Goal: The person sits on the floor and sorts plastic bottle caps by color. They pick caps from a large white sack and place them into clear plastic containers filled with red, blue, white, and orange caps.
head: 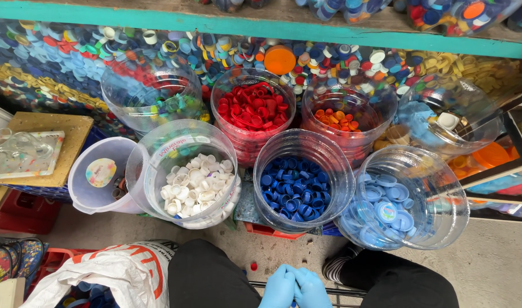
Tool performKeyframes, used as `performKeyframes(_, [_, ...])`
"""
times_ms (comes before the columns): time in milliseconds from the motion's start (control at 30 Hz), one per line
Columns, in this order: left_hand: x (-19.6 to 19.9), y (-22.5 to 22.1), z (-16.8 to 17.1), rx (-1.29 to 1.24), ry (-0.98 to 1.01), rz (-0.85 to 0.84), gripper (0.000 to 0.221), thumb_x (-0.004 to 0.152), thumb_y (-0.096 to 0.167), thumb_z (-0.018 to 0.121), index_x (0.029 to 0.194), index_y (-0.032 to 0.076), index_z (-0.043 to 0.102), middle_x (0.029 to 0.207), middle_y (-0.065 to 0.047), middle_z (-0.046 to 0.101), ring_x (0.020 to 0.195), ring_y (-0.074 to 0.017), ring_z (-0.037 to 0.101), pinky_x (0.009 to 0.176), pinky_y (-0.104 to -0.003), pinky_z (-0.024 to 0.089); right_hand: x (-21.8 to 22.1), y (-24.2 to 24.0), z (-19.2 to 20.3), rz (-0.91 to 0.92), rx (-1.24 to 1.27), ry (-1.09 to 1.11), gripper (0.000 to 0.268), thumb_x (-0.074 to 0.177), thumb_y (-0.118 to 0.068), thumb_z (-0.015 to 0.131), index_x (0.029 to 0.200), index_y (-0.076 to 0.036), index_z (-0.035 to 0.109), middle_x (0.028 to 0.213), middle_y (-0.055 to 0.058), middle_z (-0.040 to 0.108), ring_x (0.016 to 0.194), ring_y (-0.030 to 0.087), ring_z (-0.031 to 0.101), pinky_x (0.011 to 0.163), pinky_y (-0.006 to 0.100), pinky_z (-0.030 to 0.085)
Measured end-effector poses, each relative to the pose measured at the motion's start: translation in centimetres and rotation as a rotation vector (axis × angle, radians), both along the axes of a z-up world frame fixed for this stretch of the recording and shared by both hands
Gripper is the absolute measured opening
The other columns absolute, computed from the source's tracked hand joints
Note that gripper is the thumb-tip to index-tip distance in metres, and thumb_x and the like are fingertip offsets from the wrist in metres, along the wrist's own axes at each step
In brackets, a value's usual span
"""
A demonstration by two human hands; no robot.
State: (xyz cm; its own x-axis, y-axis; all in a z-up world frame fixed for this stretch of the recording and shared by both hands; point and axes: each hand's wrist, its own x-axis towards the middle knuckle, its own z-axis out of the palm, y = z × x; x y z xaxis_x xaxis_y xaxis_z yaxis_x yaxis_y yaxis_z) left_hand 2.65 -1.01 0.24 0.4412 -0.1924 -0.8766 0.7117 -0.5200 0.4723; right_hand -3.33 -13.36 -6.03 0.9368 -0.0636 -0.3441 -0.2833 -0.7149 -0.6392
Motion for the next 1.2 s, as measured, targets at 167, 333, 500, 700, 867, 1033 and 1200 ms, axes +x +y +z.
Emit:
performKeyframes(167, [0.4, -0.1, -0.3, -0.053, 0.064, 0.056, 0.016, 0.095, 0.017, 0.035, 0.091, 0.016, 0.051, 0.089, -0.005, 0.052, 0.079, -0.0153, 0.049, 0.075, -0.033, 0.039, -0.3, -1.2, -5.0, 0.099, -0.048, -0.157, 0.039, 0.094, -0.027, 0.055, 0.13, -0.029, 0.068, 0.077, 0.0, 0.057, 0.073, 0.02, 0.053, 0.075, 0.035, 0.041])
performKeyframes(333, [0.6, -0.2, 1.3, -0.182, 0.075, 0.189, 0.019, 0.089, 0.007, 0.036, 0.079, 0.014, 0.049, 0.067, -0.004, 0.051, 0.07, -0.0174, 0.05, 0.068, -0.033, 0.044, -0.2, -1.7, -5.4, 0.204, -0.171, -0.269, 0.021, 0.098, -0.033, 0.056, 0.109, -0.02, 0.067, 0.086, 0.001, 0.062, 0.074, 0.023, 0.054, 0.074, 0.039, 0.041])
performKeyframes(500, [0.6, -0.6, -0.3, -0.178, 0.055, 0.165, 0.018, 0.089, 0.007, 0.034, 0.079, 0.013, 0.048, 0.073, -0.004, 0.049, 0.075, -0.0172, 0.051, 0.072, -0.032, 0.044, 0.0, -1.4, -5.8, 0.172, -0.229, -0.463, 0.027, 0.087, -0.019, 0.059, 0.112, -0.018, 0.071, 0.075, 0.002, 0.056, 0.068, 0.025, 0.051, 0.068, 0.04, 0.042])
performKeyframes(700, [0.5, -1.1, -6.3, -0.149, -0.021, 0.124, 0.018, 0.094, 0.015, 0.036, 0.088, 0.014, 0.053, 0.093, -0.003, 0.058, 0.087, -0.0152, 0.055, 0.081, -0.033, 0.044, 0.4, -1.2, -6.3, 0.153, -0.265, -0.534, 0.015, 0.086, -0.019, 0.06, 0.099, -0.018, 0.069, 0.074, 0.002, 0.053, 0.066, 0.028, 0.049, 0.065, 0.042, 0.041])
performKeyframes(867, [0.5, -1.7, -12.2, -0.179, -0.065, 0.192, 0.014, 0.092, 0.013, 0.041, 0.078, 0.014, 0.04, 0.08, -0.004, 0.047, 0.076, -0.0178, 0.044, 0.073, -0.035, 0.035, 1.0, -1.1, -6.6, 0.209, -0.283, -0.535, 0.011, 0.087, -0.022, 0.057, 0.095, -0.018, 0.063, 0.081, 0.004, 0.056, 0.07, 0.031, 0.055, 0.065, 0.045, 0.039])
performKeyframes(1033, [0.7, -2.3, -17.8, -0.162, -0.156, 0.13, 0.012, 0.089, 0.014, 0.043, 0.082, 0.011, 0.053, 0.084, -0.01, 0.061, 0.079, -0.0234, 0.057, 0.072, -0.039, 0.042, 1.2, -0.8, -4.9, 0.211, -0.237, -0.462, 0.013, 0.091, -0.022, 0.054, 0.098, -0.015, 0.063, 0.083, 0.008, 0.059, 0.073, 0.032, 0.057, 0.065, 0.048, 0.04])
performKeyframes(1200, [0.9, -1.6, -11.8, -0.137, -0.053, 0.105, 0.016, 0.093, 0.019, 0.041, 0.089, 0.012, 0.055, 0.081, -0.011, 0.057, 0.071, -0.0232, 0.056, 0.062, -0.036, 0.044, 1.3, -0.9, -3.3, 0.24, -0.223, -0.421, 0.012, 0.093, -0.02, 0.055, 0.098, -0.015, 0.064, 0.082, 0.009, 0.059, 0.072, 0.033, 0.056, 0.064, 0.048, 0.039])
